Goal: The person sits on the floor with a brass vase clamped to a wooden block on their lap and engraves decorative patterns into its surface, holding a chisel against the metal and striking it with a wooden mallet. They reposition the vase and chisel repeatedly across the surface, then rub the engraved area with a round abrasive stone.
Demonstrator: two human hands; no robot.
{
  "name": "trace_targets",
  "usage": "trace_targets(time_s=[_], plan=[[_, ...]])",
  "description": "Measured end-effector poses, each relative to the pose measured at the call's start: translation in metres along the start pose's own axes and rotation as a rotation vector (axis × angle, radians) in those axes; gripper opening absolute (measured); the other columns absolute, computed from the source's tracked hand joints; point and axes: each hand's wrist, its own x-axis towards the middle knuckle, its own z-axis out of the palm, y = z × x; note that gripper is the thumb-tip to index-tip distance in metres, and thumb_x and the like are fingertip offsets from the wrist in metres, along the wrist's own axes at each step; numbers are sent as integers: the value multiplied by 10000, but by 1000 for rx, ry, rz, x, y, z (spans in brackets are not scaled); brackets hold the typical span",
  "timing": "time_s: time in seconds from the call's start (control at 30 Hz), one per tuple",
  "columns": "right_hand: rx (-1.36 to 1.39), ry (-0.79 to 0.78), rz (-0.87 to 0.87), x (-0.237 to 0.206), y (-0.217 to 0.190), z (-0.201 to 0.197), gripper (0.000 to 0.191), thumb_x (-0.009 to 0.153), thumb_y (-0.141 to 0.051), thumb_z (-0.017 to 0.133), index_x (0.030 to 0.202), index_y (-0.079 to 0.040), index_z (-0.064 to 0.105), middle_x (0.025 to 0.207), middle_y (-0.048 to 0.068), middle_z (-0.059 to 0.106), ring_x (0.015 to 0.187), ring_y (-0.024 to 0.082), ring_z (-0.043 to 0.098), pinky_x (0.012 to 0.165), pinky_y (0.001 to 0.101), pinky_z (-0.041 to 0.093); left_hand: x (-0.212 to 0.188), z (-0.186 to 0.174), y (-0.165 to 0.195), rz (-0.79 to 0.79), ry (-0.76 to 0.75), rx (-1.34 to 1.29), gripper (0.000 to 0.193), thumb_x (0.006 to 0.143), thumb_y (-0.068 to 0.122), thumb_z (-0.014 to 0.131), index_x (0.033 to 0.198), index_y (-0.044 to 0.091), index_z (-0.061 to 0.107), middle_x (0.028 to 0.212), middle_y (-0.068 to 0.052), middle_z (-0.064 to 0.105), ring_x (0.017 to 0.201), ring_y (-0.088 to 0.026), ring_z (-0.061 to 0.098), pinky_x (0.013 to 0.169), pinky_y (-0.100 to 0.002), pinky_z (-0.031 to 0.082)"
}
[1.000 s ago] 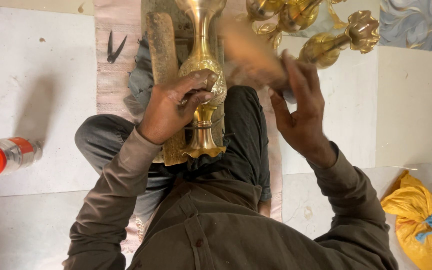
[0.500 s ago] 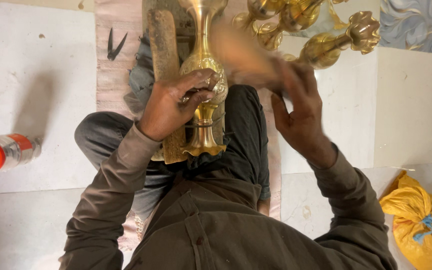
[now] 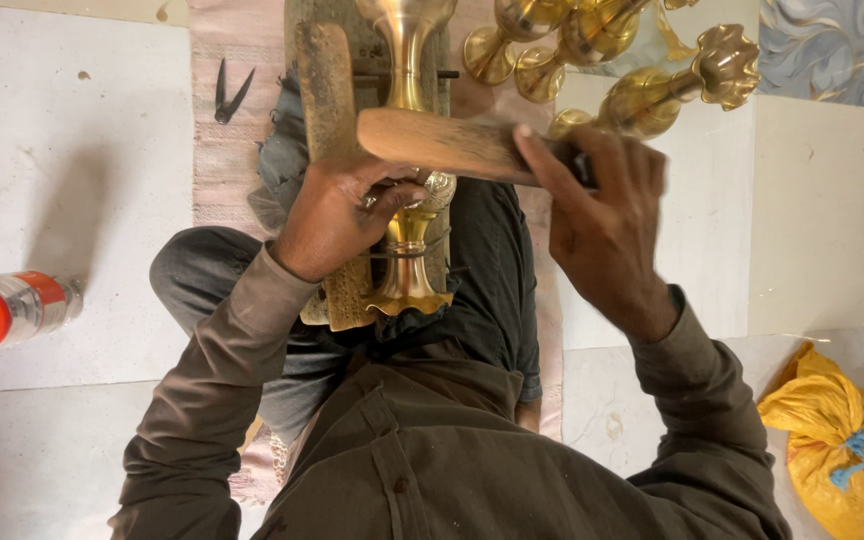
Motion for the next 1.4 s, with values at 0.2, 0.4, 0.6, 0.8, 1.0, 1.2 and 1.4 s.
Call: trace_targets(time_s=[0.2,0.4,0.6,0.8,1.0,1.2,1.4], plan=[[210,69,83,-9,6,10,597,995,88,694,1532,-136,561,1289,125,586,1181,272,580,932,415,483,-1,-3,-2,170,55,14,305,943,43,792,1232,38,696,1156,-144,765,985,-217,782,793,-313,644],[690,152,189,-12,7,19,587,1029,27,644,1553,-144,444,1397,152,499,1256,274,571,987,368,577,1,-4,-3,211,27,-39,367,969,43,751,1325,26,659,1179,-142,749,1021,-227,774,837,-327,651],[670,153,204,-7,2,11,594,1060,15,639,1583,-129,397,1361,152,502,1226,240,567,960,388,530,1,-4,-5,241,45,-29,385,972,32,746,1346,40,652,1256,-174,722,1080,-243,758,860,-322,658],[668,118,261,-5,-1,5,599,990,58,633,1524,-117,424,1337,171,505,1114,201,625,885,358,575,-1,-3,-8,189,35,-86,389,975,60,743,1353,43,652,1270,-156,724,1098,-230,762,875,-316,672],[438,150,122,-9,1,10,664,996,147,629,1588,-99,458,1392,178,516,1268,278,583,964,375,616,0,-6,-9,267,50,31,400,976,95,786,1349,70,642,1281,-173,716,1090,-261,764,892,-349,653],[58,75,40,-12,3,14,592,950,101,718,1478,-113,559,1234,107,559,1028,261,568,822,471,513,0,-7,-6,106,-57,44,312,977,64,779,1273,121,700,1118,-90,795,984,-203,807,788,-317,652],[-53,79,36,-13,1,14,562,985,33,699,1481,-197,568,1213,52,581,1035,238,588,899,453,483,2,-5,-9,90,-35,-1,262,963,73,803,1205,109,708,1070,-92,790,917,-196,806,733,-301,655]])
